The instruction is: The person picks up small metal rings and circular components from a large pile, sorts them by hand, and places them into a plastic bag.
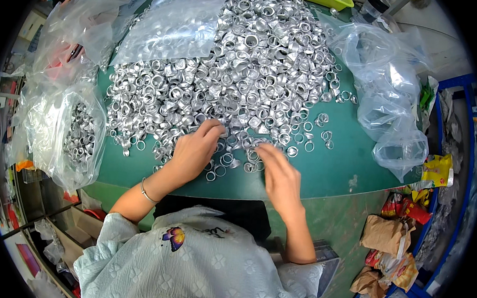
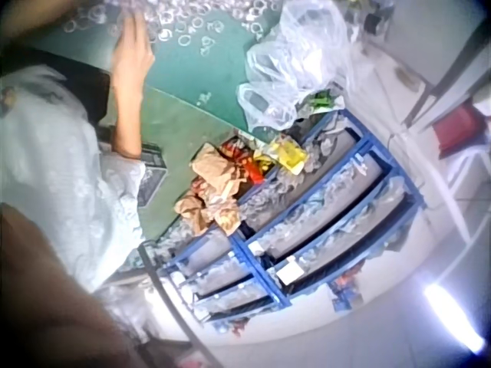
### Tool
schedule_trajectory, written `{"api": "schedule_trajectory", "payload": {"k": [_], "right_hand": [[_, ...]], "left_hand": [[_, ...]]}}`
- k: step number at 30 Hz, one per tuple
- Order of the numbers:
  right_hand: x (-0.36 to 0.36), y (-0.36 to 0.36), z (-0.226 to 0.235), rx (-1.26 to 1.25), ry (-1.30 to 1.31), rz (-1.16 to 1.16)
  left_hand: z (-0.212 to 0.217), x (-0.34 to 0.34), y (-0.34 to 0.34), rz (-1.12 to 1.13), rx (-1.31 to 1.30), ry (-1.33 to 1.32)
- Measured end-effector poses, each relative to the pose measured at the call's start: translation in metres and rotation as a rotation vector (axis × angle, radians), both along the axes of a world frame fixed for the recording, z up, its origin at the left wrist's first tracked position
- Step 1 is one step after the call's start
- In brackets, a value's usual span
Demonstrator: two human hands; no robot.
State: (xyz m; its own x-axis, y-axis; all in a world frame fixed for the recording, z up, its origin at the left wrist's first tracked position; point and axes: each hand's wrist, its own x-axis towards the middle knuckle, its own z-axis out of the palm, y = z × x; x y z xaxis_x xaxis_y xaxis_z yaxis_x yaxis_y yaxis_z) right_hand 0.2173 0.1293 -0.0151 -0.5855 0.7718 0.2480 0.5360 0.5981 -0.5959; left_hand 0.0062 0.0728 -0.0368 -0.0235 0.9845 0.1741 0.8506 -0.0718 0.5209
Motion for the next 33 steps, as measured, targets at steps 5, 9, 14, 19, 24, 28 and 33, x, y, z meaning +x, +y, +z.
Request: {"api": "schedule_trajectory", "payload": {"k": [5, 9, 14, 19, 24, 28, 33], "right_hand": [[-0.022, 0.03, 0.001, 0.089, -0.169, -0.217], [-0.036, 0.037, 0.008, 0.138, -0.415, -0.131], [-0.026, 0.052, 0.008, -0.033, -0.24, -0.04], [-0.002, 0.06, 0.007, -0.666, 0.533, -0.038], [0.003, 0.059, -0.005, -1.304, 1.266, 0.056], [-0.019, 0.052, 0.003, -0.422, 0.34, -0.069], [-0.053, 0.043, 0.001, 0.081, -0.394, -0.218]], "left_hand": [[-0.002, 0.002, 0.0, 0.021, 0.048, -0.038], [0.007, 0.0, 0.0, 0.078, 0.086, -0.142], [0.006, -0.006, -0.002, 0.068, 0.071, -0.189], [0.001, -0.01, -0.004, 0.074, 0.159, -0.208], [0.009, -0.005, -0.009, 0.142, -0.041, -0.195], [0.007, 0.0, -0.017, 0.28, -0.041, -0.159], [-0.002, 0.003, -0.015, 0.253, -0.02, -0.068]]}}
